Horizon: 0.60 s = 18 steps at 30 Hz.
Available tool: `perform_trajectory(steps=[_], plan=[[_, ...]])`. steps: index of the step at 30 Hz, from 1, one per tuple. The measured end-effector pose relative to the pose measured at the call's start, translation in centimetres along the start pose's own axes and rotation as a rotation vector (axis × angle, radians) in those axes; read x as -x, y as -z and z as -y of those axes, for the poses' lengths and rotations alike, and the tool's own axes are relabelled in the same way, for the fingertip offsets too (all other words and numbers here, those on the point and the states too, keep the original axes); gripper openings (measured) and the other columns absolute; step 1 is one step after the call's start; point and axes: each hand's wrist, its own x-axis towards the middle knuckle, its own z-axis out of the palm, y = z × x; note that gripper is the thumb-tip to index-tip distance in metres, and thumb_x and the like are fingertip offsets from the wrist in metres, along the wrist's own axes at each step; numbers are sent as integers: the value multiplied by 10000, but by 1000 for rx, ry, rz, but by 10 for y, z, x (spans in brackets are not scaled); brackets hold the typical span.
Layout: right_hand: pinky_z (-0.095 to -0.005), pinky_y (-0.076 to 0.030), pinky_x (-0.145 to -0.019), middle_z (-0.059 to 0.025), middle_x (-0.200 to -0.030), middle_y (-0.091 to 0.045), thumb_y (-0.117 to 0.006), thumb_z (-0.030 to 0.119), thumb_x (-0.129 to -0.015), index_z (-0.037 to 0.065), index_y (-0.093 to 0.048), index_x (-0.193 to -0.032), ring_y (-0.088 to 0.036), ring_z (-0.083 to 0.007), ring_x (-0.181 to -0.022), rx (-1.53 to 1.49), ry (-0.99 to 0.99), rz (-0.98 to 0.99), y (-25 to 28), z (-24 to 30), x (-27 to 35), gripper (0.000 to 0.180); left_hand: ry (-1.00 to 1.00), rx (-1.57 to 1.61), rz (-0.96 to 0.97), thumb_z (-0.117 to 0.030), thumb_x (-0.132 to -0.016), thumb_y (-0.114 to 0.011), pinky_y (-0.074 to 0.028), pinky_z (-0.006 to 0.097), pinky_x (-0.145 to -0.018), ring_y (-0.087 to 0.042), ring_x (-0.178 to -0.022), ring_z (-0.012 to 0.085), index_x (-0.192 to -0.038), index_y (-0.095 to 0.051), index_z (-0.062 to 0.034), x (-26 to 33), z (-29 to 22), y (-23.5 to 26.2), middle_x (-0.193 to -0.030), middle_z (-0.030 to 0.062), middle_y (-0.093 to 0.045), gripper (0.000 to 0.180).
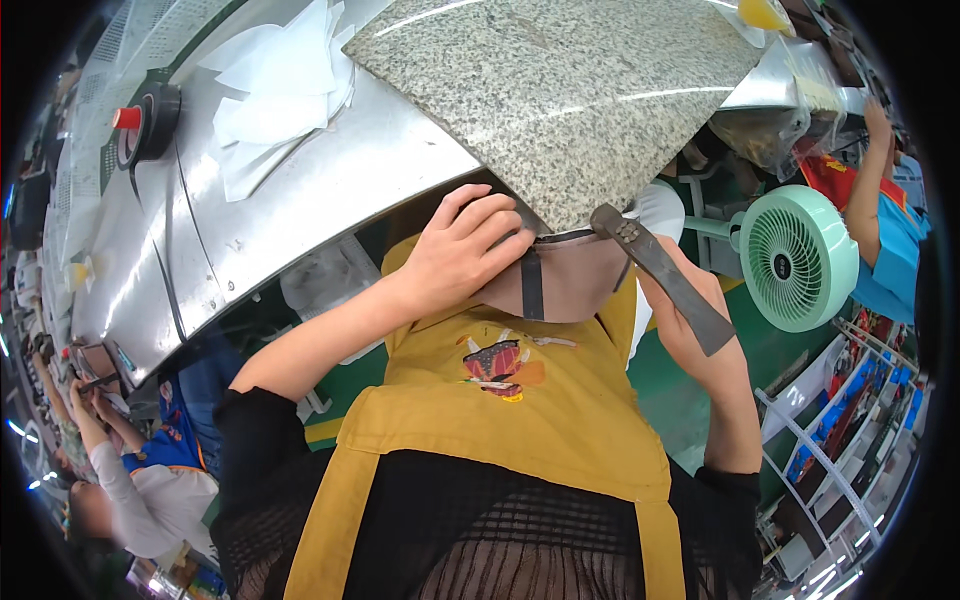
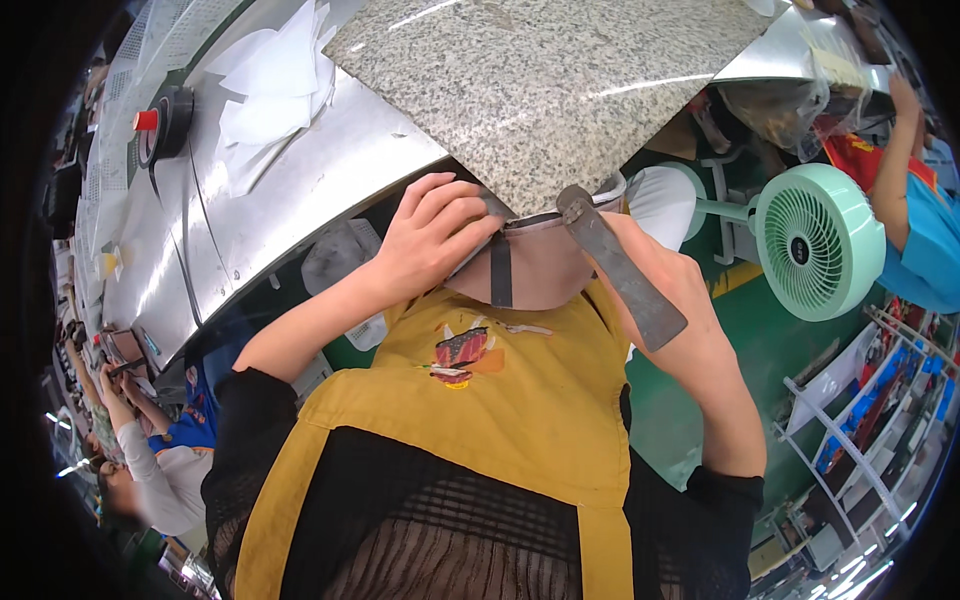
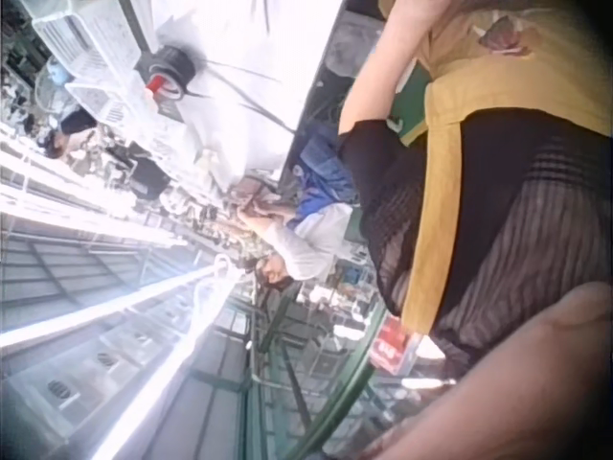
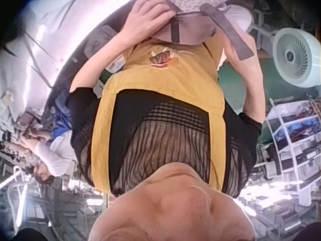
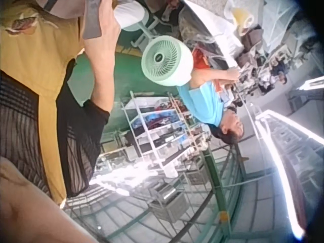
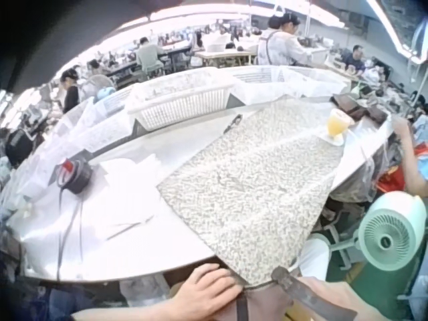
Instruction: The person uses a hammer to tap a metal strip along the edge of a brown handbag placed on a granite block. They then apply glue from a yellow bottle to the edge and continue hammering the strip into place. The person works on the same handbag throughout the clip.
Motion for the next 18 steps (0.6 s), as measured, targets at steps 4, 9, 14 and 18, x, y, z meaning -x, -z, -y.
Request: perform_trajectory(steps=[4, 9, 14, 18], plan=[[-303, -372, -539, -131, -656, -421, -494, 93, -947, -21, -513, -1070, -342, -225, -568, 15, 30, -27, -4, 0, 1, 169, 27, 75, 65, -66, -735, -653, -431, 401, -898, -541, -955, 242, -912, -611, -82, 0, 5, -5, -892, 49, -532, 183], [-325, -402, -556, -192, -701, -482, -502, 74, -937, -12, -514, -1082, -394, -351, -596, 88, 57, -53, -8, 2, 4, 168, 179, 391, 292, -38, -749, -636, -469, 373, -734, -542, -835, 273, -877, -560, -62, -7, 16, 31, -832, 81, -496, 150], [-329, -435, -593, -227, -760, -528, -509, 54, -928, -7, -510, -1103, -441, -447, -693, 114, 65, -50, -10, 2, 4, 185, 189, 487, 385, -41, -776, -600, -478, 362, -689, -549, -810, 265, -967, -579, -56, -11, 18, 47, -848, 91, -499, 193], [-330, -441, -603, -224, -759, -527, -508, 51, -927, -6, -505, -1121, -453, -452, -705, 137, 75, -55, -11, 1, 5, 201, 241, 598, 534, -87, -791, -588, -463, 349, -719, -536, -803, 240, -1046, -604, -56, -16, 19, 48, -836, 83, -489, 258]])
